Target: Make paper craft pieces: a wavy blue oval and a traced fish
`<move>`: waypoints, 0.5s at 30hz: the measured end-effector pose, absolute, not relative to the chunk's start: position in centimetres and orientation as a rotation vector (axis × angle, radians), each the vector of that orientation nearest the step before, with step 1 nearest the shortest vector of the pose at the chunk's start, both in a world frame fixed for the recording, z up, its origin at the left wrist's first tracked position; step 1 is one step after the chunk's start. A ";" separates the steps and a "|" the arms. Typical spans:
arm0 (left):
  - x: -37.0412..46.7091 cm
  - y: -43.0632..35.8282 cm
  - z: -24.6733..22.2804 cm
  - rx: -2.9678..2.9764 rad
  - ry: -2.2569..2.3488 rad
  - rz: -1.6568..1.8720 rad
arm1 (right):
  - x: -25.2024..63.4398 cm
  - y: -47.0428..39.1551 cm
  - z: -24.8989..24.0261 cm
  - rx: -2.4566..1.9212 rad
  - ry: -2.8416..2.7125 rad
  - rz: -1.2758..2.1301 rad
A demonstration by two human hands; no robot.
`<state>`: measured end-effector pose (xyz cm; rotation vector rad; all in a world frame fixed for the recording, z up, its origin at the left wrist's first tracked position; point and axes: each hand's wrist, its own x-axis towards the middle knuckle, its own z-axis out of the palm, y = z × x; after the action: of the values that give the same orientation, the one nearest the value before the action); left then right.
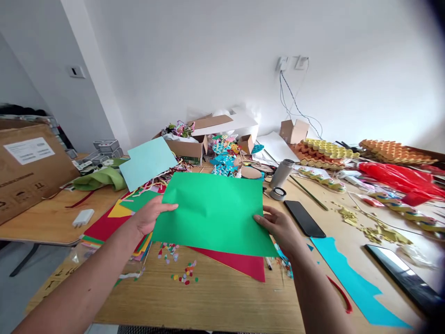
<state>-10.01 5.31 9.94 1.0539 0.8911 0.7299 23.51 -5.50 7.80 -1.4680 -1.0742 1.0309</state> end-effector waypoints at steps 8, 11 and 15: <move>-7.1 9.9 3.1 1.416 1.016 0.656 | 24.3 -5.4 2.6 -1.784 -1.086 0.856; -6.4 10.9 0.8 1.504 1.101 0.627 | 25.0 -5.1 0.5 -1.971 -1.146 0.682; -6.1 11.6 -0.3 1.672 1.172 0.601 | 25.1 -5.2 -1.0 -2.043 -1.189 0.613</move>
<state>-6.12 11.57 -0.30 1.6716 1.1718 0.6012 25.11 -5.16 -0.97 -2.0429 -1.1885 0.6130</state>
